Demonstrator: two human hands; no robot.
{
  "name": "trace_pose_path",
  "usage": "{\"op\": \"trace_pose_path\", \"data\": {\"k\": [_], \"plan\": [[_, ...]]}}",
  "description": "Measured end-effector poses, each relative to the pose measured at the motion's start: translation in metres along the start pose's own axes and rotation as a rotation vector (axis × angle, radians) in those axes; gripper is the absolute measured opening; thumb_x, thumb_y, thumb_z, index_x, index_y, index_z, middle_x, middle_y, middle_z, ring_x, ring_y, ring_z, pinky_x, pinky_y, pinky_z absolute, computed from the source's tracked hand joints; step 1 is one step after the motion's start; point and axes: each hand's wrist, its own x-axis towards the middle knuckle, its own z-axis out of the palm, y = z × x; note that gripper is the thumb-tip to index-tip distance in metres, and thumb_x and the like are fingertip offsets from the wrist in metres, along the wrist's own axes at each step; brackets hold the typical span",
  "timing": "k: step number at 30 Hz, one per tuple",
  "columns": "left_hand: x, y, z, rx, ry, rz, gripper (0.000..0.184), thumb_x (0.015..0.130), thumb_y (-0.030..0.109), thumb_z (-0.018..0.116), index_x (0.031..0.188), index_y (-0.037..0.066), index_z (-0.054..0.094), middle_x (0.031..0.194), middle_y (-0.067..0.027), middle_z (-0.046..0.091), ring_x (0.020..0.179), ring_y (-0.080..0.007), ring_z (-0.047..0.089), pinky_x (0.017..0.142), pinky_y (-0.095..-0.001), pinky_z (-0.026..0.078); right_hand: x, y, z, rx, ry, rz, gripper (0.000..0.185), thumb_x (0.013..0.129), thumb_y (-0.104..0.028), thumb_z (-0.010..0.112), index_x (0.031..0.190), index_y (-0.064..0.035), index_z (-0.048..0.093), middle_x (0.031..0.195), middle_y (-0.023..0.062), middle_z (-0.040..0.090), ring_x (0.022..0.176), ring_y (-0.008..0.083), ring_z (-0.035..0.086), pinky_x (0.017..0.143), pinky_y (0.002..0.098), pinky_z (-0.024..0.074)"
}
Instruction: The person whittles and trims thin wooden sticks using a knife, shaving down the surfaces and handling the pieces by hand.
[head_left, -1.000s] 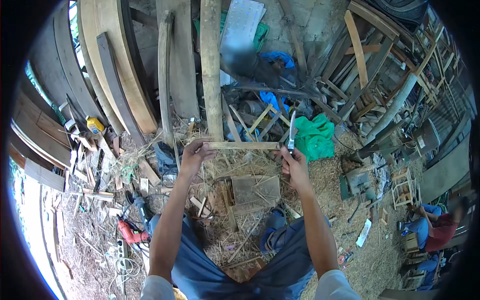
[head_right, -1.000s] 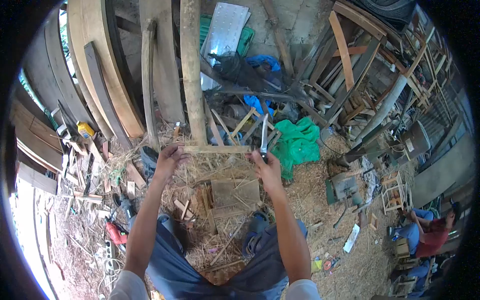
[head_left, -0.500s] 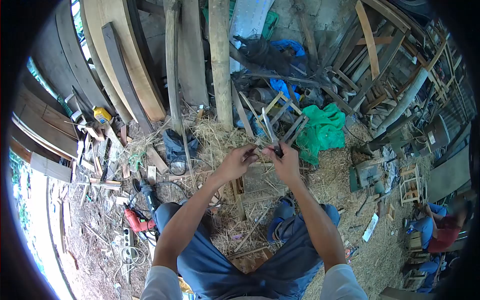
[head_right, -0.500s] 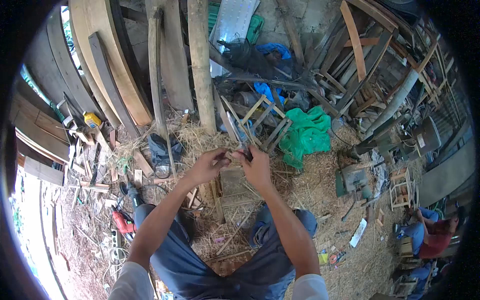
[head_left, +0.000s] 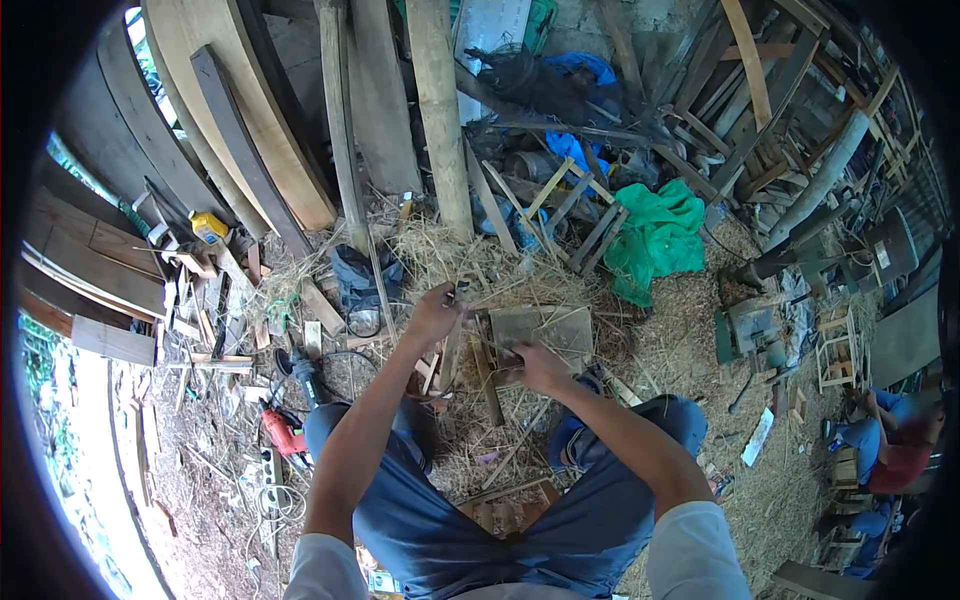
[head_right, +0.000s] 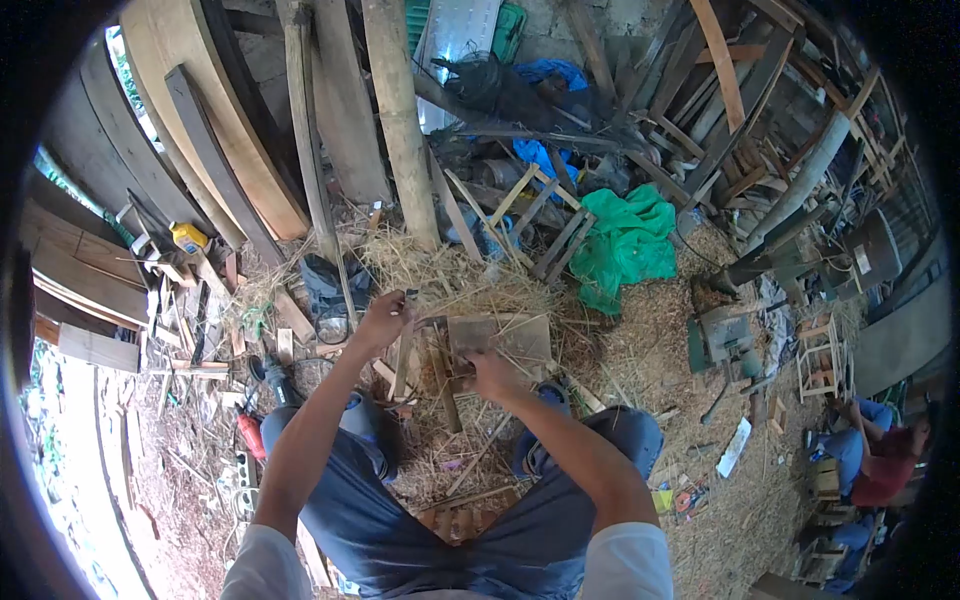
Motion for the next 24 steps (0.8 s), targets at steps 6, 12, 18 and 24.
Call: {"op": "trace_pose_path", "data": {"k": [6,12,18,24], "plan": [[-0.006,0.017,-0.009,-0.142,-0.025,-0.069,0.036,0.085,0.019,0.064,0.111,-0.004,0.055,0.090,-0.0091,0.062,0.076,-0.0141,0.057,0.066,-0.0288,0.047,0.015,0.004,0.007,-0.111,-0.221,0.151,0.027,0.075,-0.022,0.073,0.095,-0.0088,0.062,0.099,0.0104,0.059,0.089,0.0302,0.060,0.074,0.0423,0.0512],[0.003,0.029,-0.011,-0.318,-0.058,-0.094,0.034,0.086,0.019,0.064,0.111,-0.003,0.056,0.086,-0.0073,0.061,0.071,-0.0108,0.054,0.060,-0.0269,0.044,0.016,0.015,-0.015,-0.072,-0.125,0.211,0.020,0.078,-0.022,0.069,0.090,-0.0082,0.062,0.090,0.0109,0.061,0.083,0.0318,0.062,0.073,0.0423,0.0512],[0.001,0.029,-0.012,-0.176,-0.006,0.013,0.028,0.086,0.016,0.064,0.106,-0.003,0.057,0.082,-0.0061,0.060,0.067,-0.0109,0.053,0.058,-0.0254,0.043,-0.002,0.009,-0.011,-0.078,-0.064,0.084,0.019,0.079,-0.023,0.068,0.090,-0.0093,0.062,0.093,0.0110,0.061,0.084,0.0324,0.062,0.068,0.0437,0.0519],[0.011,0.007,-0.012,-0.304,0.030,0.041,0.034,0.084,0.022,0.065,0.103,-0.003,0.056,0.089,-0.0170,0.064,0.081,-0.0213,0.059,0.075,-0.0332,0.044,-0.001,0.020,0.007,-0.172,-0.037,-0.047,0.017,0.076,-0.021,0.070,0.088,-0.0103,0.065,0.100,0.0086,0.061,0.083,0.0300,0.063,0.067,0.0442,0.0511]]}}
